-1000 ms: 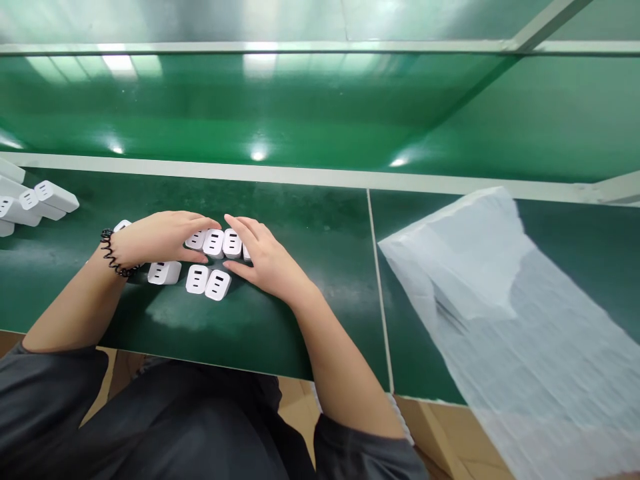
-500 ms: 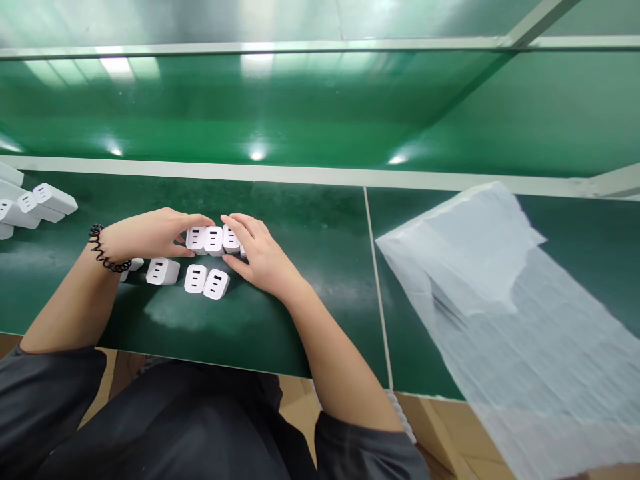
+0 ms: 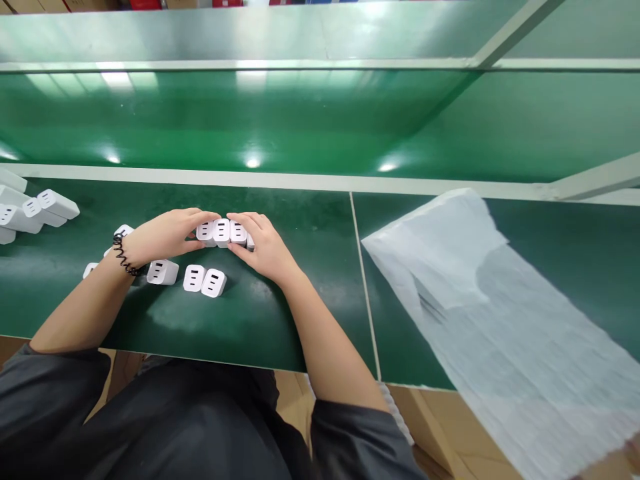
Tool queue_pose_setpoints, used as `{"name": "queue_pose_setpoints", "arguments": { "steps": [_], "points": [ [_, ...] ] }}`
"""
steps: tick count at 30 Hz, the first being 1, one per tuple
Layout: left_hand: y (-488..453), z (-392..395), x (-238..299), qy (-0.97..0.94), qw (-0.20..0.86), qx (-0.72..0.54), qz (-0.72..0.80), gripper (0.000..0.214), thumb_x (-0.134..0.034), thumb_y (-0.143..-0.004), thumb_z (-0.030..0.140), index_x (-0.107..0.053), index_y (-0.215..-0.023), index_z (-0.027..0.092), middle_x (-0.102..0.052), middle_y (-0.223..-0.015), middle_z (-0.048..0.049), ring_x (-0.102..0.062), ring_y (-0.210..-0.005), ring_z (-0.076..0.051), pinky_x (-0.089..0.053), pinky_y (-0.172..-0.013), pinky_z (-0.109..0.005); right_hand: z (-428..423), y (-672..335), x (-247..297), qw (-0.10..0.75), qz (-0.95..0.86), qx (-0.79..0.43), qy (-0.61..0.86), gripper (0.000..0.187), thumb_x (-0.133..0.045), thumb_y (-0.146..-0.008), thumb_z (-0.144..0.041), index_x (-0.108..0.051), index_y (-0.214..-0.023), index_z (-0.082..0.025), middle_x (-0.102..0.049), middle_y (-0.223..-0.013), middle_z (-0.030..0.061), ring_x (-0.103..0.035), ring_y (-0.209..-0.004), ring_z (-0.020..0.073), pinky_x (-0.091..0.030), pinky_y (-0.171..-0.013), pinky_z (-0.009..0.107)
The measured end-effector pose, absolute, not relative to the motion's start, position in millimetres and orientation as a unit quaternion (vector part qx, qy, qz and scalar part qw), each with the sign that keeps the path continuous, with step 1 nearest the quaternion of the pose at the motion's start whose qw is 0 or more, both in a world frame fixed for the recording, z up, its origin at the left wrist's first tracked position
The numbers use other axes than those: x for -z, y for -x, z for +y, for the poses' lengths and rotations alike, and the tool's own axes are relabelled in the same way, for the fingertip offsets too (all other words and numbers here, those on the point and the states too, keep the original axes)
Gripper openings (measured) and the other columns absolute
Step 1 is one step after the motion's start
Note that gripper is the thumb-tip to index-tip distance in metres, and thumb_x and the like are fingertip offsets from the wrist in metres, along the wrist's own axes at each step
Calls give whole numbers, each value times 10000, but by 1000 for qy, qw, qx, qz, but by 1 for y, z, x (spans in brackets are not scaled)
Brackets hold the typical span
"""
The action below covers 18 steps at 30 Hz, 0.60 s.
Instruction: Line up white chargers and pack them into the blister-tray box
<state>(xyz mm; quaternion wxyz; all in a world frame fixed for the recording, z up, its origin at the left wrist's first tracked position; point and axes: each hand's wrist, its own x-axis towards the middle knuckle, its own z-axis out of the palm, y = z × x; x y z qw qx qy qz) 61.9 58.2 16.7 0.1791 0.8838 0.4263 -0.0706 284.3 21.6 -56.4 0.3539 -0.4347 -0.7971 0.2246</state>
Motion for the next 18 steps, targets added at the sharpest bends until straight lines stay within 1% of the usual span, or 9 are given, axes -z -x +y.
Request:
{"name": "queue_pose_setpoints", "arguments": {
  "steps": [4, 7, 10, 13, 15, 18],
  "points": [
    [-83, 73, -21, -896, 163, 59, 409, 526, -629, -881, 254, -501, -1384, 172, -641, -1251, -110, -625, -1106, -258, -486, -911, -327, 32, -302, 58, 373, -790, -210, 439, 439, -646, -886, -349, -567, -1305, -240, -649, -1267, 91, -591, -1175, 291, -493, -1024, 496],
    [-113, 94, -28, -908, 161, 66, 381, 528, -655, -838, 212, -539, -1352, 162, -671, -1204, -100, -625, -1102, -244, -476, -922, -300, 43, -326, 62, 401, -763, -192, 469, 499, -691, -840, -400, -579, -1297, -232, -660, -1264, 97, -613, -1165, 304, -492, -1031, 506],
    [-146, 114, -32, -911, 164, 86, 369, 574, -677, -813, 197, -544, -1370, 163, -681, -1187, -100, -633, -1082, -244, -473, -922, -296, 51, -351, 69, 421, -734, -174, 504, 558, -709, -803, -437, -575, -1304, -230, -657, -1281, 106, -624, -1161, 311, -496, -1026, 515],
    [-170, 127, -27, -911, 171, 99, 363, 646, -692, -781, 167, -524, -1405, 166, -680, -1196, -109, -639, -1086, -249, -475, -931, -304, 57, -367, 78, 428, -711, -166, 534, 585, -703, -784, -459, -571, -1305, -227, -655, -1286, 110, -631, -1148, 310, -502, -1014, 528],
    [-178, 132, -23, -902, 190, 97, 374, 706, -703, -756, 152, -499, -1432, 173, -663, -1246, -114, -640, -1096, -246, -481, -932, -300, 58, -373, 81, 427, -707, -156, 542, 591, -697, -781, -467, -573, -1300, -214, -661, -1262, 118, -629, -1147, 313, -502, -1012, 538],
    [-170, 131, -24, -887, 223, 67, 399, 861, -739, -737, 186, -371, -1516, 167, -578, -1388, -138, -619, -1155, -244, -475, -976, -300, 56, -372, 75, 427, -718, -93, 542, 573, -684, -806, -478, -568, -1303, -217, -649, -1269, 126, -596, -1189, 338, -474, -1034, 583]
  ]
}}
